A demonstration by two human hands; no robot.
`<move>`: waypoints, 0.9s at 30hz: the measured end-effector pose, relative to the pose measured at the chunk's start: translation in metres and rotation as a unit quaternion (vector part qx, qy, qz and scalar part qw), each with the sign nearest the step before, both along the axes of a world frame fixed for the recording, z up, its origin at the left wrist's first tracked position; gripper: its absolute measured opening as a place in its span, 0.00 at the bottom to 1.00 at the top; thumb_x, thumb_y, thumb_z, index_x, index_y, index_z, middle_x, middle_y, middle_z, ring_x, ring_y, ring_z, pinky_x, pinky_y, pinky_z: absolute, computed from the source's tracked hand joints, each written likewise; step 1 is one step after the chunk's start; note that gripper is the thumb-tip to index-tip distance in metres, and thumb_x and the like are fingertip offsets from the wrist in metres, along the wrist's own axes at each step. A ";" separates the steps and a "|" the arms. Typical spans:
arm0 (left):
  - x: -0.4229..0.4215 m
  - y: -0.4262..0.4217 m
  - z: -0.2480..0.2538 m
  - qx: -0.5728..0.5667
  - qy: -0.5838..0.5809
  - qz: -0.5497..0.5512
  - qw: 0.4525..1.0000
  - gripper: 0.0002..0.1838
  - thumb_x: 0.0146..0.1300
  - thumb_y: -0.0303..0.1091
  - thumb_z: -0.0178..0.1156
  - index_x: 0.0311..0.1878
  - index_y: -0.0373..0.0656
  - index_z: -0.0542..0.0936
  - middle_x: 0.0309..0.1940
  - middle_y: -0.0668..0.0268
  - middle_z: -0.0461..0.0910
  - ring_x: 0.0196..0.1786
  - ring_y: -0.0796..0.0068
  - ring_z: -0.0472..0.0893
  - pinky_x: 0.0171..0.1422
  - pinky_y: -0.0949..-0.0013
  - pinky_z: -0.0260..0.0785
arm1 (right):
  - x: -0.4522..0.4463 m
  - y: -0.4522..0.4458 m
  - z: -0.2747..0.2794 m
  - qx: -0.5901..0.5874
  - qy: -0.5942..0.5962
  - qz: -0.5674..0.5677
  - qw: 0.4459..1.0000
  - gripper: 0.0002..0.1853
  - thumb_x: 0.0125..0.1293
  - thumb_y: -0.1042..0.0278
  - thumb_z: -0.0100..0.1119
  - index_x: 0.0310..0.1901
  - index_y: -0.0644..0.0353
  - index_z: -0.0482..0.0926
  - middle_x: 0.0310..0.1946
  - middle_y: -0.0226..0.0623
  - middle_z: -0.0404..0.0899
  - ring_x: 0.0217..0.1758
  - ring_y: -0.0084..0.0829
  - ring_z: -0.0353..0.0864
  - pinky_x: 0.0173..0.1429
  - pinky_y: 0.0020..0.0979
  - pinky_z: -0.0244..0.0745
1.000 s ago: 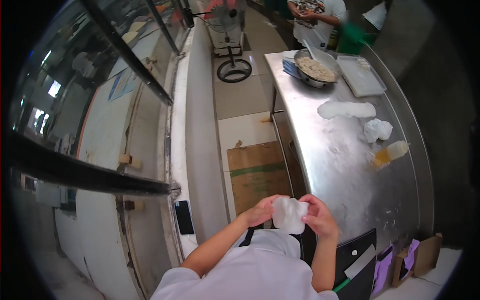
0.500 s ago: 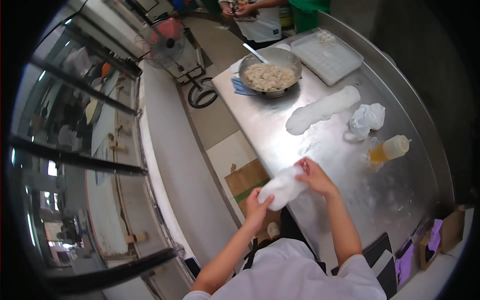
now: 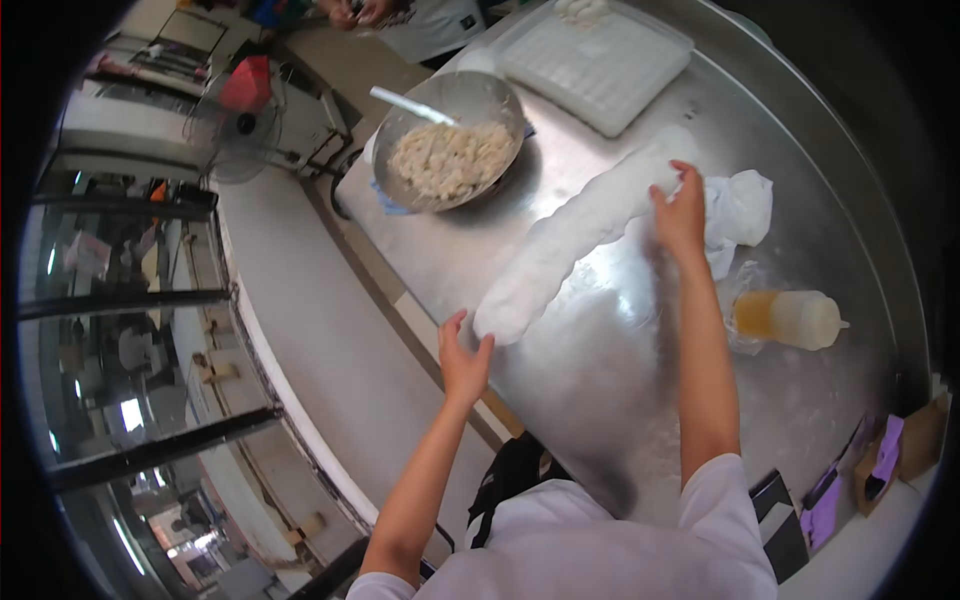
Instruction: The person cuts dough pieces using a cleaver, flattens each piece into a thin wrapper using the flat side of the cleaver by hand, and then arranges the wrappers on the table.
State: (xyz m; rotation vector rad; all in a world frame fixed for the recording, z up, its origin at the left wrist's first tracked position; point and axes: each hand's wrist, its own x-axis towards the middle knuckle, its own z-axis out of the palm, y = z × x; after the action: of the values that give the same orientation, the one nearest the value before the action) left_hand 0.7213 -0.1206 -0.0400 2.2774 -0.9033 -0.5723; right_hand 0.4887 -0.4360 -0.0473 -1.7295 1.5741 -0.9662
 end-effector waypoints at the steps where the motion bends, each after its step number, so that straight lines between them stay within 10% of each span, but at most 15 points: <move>1: 0.002 0.001 -0.001 -0.006 0.000 -0.012 1.000 0.35 0.61 0.33 0.71 0.70 0.39 0.70 0.65 0.53 0.73 0.68 0.50 0.75 0.70 0.53 0.68 | -0.011 -0.029 -0.008 -0.006 0.000 -0.012 1.000 0.29 0.63 0.71 0.69 0.65 0.61 0.71 0.64 0.51 0.74 0.69 0.51 0.72 0.73 0.44 0.66; 9: 0.013 0.036 -0.018 -0.027 0.094 -0.046 0.994 0.38 0.63 0.28 0.70 0.74 0.41 0.63 0.71 0.58 0.67 0.65 0.64 0.76 0.66 0.60 0.71 | 0.011 -0.118 -0.052 0.104 0.224 -0.071 0.966 0.47 0.61 0.45 0.73 0.76 0.58 0.63 0.75 0.48 0.66 0.77 0.52 0.65 0.74 0.55 0.67; 14: 0.029 0.021 -0.003 -0.067 0.123 -0.143 0.980 0.35 0.64 0.24 0.67 0.73 0.40 0.65 0.71 0.58 0.68 0.61 0.64 0.79 0.63 0.60 0.71 | 0.018 -0.127 -0.029 0.190 0.180 -0.121 0.958 0.18 0.72 0.61 0.56 0.57 0.59 0.83 0.62 0.47 0.82 0.68 0.51 0.77 0.70 0.60 0.69; 18: 0.043 -0.013 0.004 -0.053 0.125 -0.239 0.962 0.33 0.65 0.23 0.66 0.71 0.40 0.66 0.70 0.58 0.70 0.60 0.64 0.79 0.62 0.60 0.72 | 0.045 -0.113 -0.023 0.052 0.163 -0.080 0.982 0.17 0.65 0.61 0.63 0.53 0.57 0.87 0.69 0.58 0.72 0.75 0.67 0.65 0.72 0.73 0.61; 23: 0.059 -0.086 0.001 -0.072 0.058 -0.383 0.919 0.32 0.65 0.23 0.65 0.71 0.41 0.66 0.69 0.57 0.71 0.63 0.61 0.77 0.64 0.57 0.71 | 0.013 -0.026 0.042 -0.058 0.114 0.041 0.991 0.09 0.64 0.68 0.64 0.45 0.58 0.84 0.41 0.51 0.86 0.47 0.52 0.88 0.52 0.50 0.82; 27: 0.042 -0.147 0.012 -0.108 0.042 -0.370 0.922 0.37 0.62 0.25 0.70 0.73 0.41 0.65 0.71 0.56 0.70 0.69 0.58 0.73 0.70 0.51 0.66 | -0.003 0.026 0.096 -0.065 0.068 0.088 0.992 0.10 0.65 0.65 0.67 0.47 0.56 0.84 0.43 0.48 0.87 0.49 0.50 0.87 0.53 0.50 0.81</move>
State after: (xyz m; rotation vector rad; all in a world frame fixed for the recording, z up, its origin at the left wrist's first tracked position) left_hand 0.7629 -0.2680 -0.0275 1.6502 -1.7010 -0.8242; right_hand 0.4858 -0.4098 0.0486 -2.0259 1.4378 -0.8960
